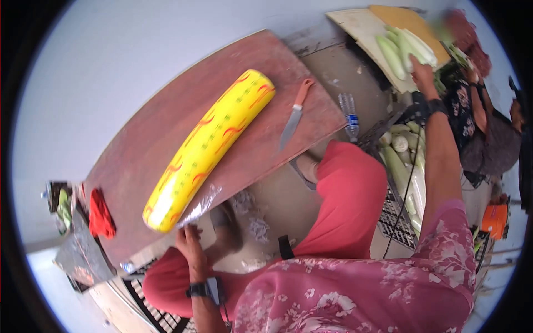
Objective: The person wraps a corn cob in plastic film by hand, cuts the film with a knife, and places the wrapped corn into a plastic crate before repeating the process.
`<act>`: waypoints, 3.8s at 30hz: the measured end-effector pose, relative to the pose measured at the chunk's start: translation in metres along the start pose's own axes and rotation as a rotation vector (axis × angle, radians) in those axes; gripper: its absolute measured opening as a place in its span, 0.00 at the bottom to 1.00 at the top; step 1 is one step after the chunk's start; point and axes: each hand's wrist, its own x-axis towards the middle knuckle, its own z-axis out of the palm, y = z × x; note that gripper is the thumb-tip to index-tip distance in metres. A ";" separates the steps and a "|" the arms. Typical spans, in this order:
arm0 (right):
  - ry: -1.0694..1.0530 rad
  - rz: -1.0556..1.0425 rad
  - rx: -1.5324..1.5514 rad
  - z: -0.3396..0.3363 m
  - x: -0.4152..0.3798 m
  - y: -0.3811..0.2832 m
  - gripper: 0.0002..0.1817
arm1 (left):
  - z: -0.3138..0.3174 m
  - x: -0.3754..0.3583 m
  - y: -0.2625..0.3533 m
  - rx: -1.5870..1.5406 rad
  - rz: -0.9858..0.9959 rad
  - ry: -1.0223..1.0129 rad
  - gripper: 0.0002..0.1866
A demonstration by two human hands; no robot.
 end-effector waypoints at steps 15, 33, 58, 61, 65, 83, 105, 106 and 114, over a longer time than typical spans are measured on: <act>-1.353 -0.336 0.384 0.079 -0.290 -0.199 0.25 | 0.033 0.017 -0.009 -0.218 0.022 0.014 0.11; -1.010 -1.724 -0.355 0.232 -0.504 -0.174 0.29 | 0.041 0.024 -0.016 -0.286 0.045 -0.046 0.07; -1.072 -1.547 -0.468 0.257 -0.489 -0.176 0.25 | 0.009 -0.007 0.032 -0.837 -0.292 -0.163 0.07; -1.011 -1.596 -0.457 0.259 -0.491 -0.178 0.24 | 0.012 0.002 0.033 -0.962 -0.353 -0.145 0.08; -1.098 -1.604 -0.495 0.263 -0.488 -0.186 0.27 | 0.014 0.013 0.028 -1.150 -0.378 -0.179 0.08; -1.182 -1.512 -0.370 0.272 -0.489 -0.184 0.37 | 0.021 0.018 0.050 -0.911 -0.079 -0.097 0.08; -1.197 -1.594 -0.397 0.285 -0.484 -0.192 0.19 | 0.042 0.001 0.070 0.552 0.926 0.292 0.20; -1.203 -1.590 -0.410 0.284 -0.484 -0.193 0.19 | 0.041 0.001 0.068 0.599 0.912 0.296 0.21; -1.216 -1.578 -0.373 0.282 -0.482 -0.193 0.31 | 0.026 0.009 0.054 0.690 0.895 0.236 0.11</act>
